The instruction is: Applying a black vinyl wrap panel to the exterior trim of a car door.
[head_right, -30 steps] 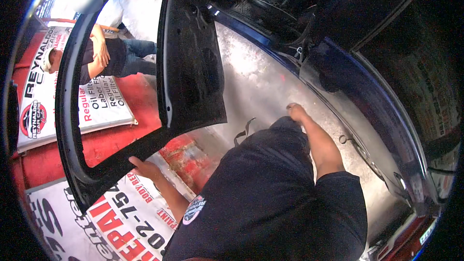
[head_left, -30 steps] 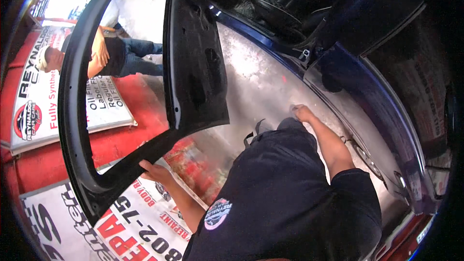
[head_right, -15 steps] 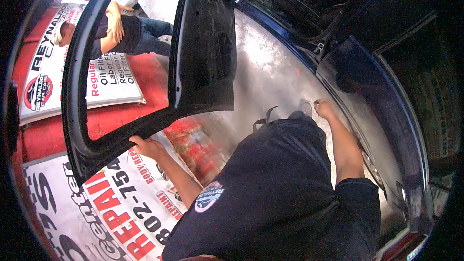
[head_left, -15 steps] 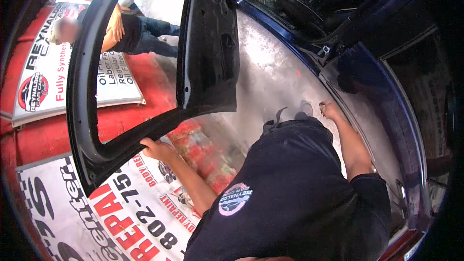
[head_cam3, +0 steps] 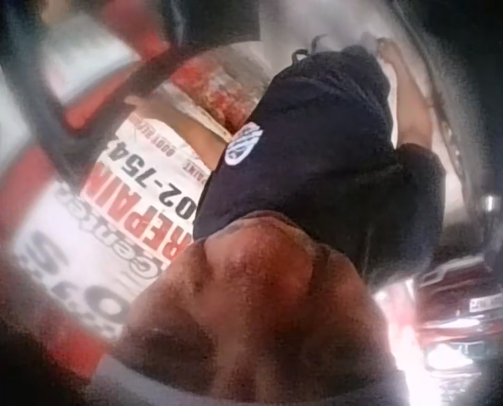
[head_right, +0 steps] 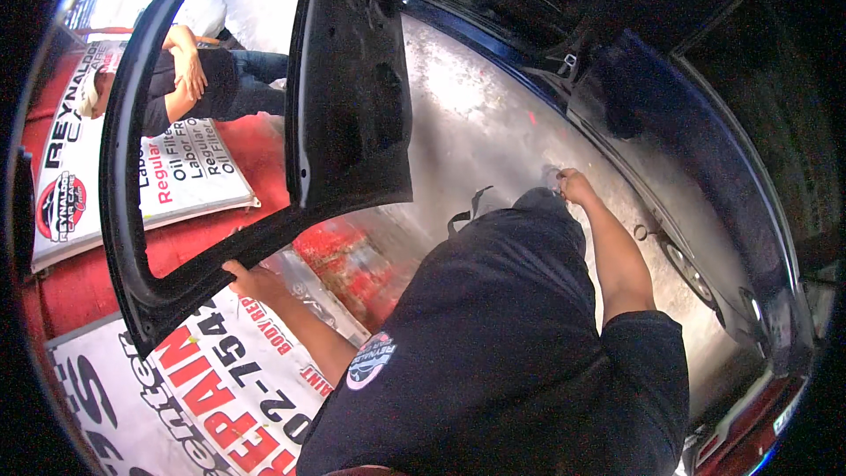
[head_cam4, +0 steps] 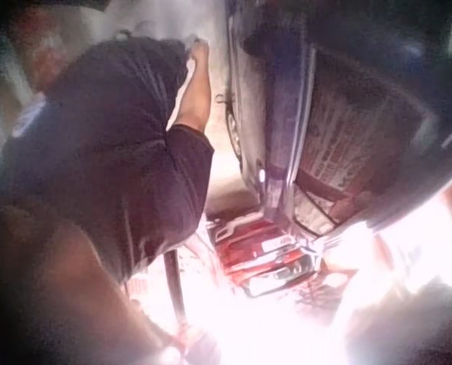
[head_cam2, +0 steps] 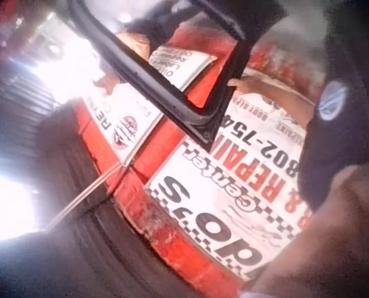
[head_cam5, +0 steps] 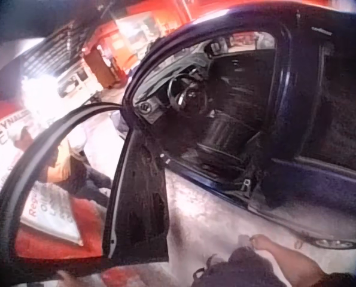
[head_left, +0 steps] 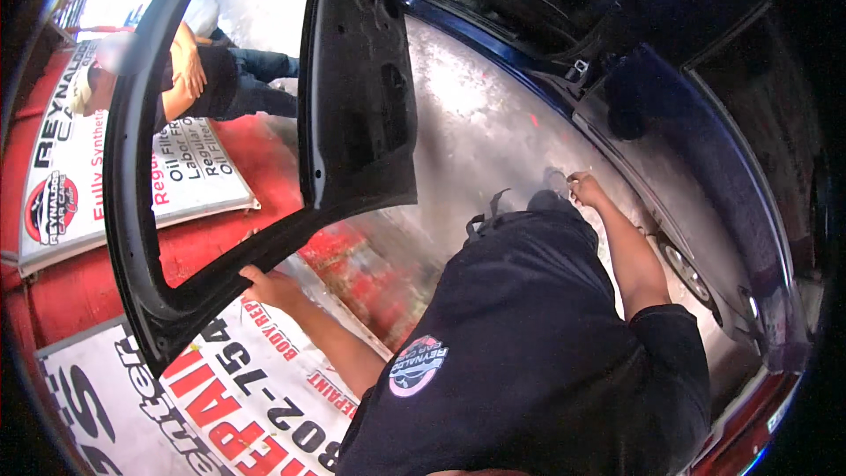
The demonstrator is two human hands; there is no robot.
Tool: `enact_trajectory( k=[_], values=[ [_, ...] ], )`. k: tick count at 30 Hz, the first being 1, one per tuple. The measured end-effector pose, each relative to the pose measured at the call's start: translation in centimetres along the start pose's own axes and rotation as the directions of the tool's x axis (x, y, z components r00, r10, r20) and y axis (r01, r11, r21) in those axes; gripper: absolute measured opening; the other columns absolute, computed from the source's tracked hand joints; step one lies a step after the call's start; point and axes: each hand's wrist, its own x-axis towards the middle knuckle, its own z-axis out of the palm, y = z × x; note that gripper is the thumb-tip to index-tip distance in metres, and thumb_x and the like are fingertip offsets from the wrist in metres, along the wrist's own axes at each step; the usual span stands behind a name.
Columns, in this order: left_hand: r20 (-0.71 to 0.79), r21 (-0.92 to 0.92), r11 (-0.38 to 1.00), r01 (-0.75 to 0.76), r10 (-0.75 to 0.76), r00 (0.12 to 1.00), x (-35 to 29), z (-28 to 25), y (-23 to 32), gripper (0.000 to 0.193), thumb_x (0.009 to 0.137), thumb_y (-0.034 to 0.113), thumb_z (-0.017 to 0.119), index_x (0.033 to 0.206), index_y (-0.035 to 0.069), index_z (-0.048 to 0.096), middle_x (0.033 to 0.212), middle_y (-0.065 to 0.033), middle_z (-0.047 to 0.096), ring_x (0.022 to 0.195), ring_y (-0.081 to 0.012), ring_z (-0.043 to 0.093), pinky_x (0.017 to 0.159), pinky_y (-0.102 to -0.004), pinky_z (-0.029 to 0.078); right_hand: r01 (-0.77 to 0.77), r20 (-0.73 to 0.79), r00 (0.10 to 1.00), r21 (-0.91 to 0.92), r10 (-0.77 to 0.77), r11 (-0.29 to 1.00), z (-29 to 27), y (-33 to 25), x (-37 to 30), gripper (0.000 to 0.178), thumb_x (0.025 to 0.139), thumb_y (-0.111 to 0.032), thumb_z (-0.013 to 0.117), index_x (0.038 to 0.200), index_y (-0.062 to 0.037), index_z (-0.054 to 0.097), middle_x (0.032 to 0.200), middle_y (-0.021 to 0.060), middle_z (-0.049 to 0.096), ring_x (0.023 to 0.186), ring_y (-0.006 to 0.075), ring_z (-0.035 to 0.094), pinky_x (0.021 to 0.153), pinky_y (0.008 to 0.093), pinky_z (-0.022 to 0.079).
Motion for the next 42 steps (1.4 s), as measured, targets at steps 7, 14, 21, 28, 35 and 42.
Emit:
enact_trajectory(
  k=[7, 14, 21, 28, 35, 42],
  values=[
    [-0.225, 0.071, 0.996, -0.051, 0.066, 0.972, 3.6, -2.9, -2.2, 0.066, 0.102, 0.043, 0.059, 0.129, -0.016, 0.052, 0.121, -0.0226, 0.065, 0.105, -0.0254, 0.065, 0.094, -0.035, 0.052, -0.058, 0.003, 0.998, 0.061, 0.058, 0.996, 0.5, -0.6, -1.6, 0.036, 0.09, -0.012, 0.055, 0.121, -0.0004, 0.067, 0.078, 0.0157, 0.071, 0.058, 0.0217, 0.068, 0.051, 0.0348, 0.054],
    [-0.236, -0.061, 0.993, -0.103, 0.086, 0.968, 6.9, -5.4, -3.8, 0.053, 0.102, 0.032, 0.065, 0.126, -0.014, 0.057, 0.122, -0.0213, 0.064, 0.103, -0.024, 0.062, 0.093, -0.0376, 0.052, -0.16, 0.021, 0.987, 0.133, 0.158, 0.978, -1.6, 0.7, -2.4, 0.042, 0.087, -0.015, 0.06, 0.127, -0.0026, 0.064, 0.077, 0.012, 0.07, 0.057, 0.0188, 0.067, 0.048, 0.0337, 0.053],
    [-0.35, 0.133, 0.989, -0.064, 0.107, 0.931, 8.4, -5.8, -4.0, 0.049, 0.102, 0.034, 0.065, 0.108, -0.014, 0.058, 0.105, -0.0174, 0.064, 0.091, -0.0206, 0.06, 0.083, -0.037, 0.053, -0.136, -0.042, 0.989, 0.137, 0.143, 0.981, -2.2, 2.0, -3.8, 0.044, 0.086, -0.014, 0.062, 0.128, -0.0021, 0.063, 0.076, 0.0113, 0.07, 0.057, 0.019, 0.067, 0.047, 0.0344, 0.052],
    [-0.291, 0.214, 0.976, -0.044, 0.107, 0.951, 10.6, -7.8, -4.9, 0.058, 0.102, 0.041, 0.062, 0.11, -0.017, 0.057, 0.106, -0.0182, 0.063, 0.086, -0.0201, 0.055, 0.076, -0.0356, 0.049, -0.205, 0.012, 0.979, 0.151, 0.206, 0.967, -2.0, 1.9, -5.2, 0.042, 0.089, -0.013, 0.06, 0.129, -0.0026, 0.062, 0.077, 0.0111, 0.069, 0.058, 0.0191, 0.067, 0.048, 0.0344, 0.053],
    [-0.267, 0.099, 0.995, -0.007, 0.034, 0.963, 13.5, -10.0, -7.0, 0.057, 0.102, 0.036, 0.063, 0.125, -0.015, 0.052, 0.122, -0.0213, 0.062, 0.106, -0.0241, 0.061, 0.093, -0.0377, 0.052, -0.216, 0.029, 0.976, 0.195, 0.215, 0.957, -2.5, 2.0, -5.1, 0.042, 0.091, -0.015, 0.059, 0.131, -0.0032, 0.061, 0.078, 0.0118, 0.069, 0.057, 0.0183, 0.065, 0.049, 0.0335, 0.053],
    [-0.228, 0.049, 0.998, -0.029, 0.039, 0.973, 15.3, -11.2, -8.6, 0.056, 0.104, 0.034, 0.061, 0.132, -0.013, 0.049, 0.127, -0.0216, 0.061, 0.109, -0.0263, 0.063, 0.096, -0.0395, 0.053, -0.199, 0.016, 0.98, 0.18, 0.2, 0.963, -2.3, 2.3, -5.5, 0.043, 0.09, -0.014, 0.06, 0.132, -0.0026, 0.06, 0.078, 0.0121, 0.069, 0.057, 0.0188, 0.065, 0.048, 0.0347, 0.054]
  ],
)
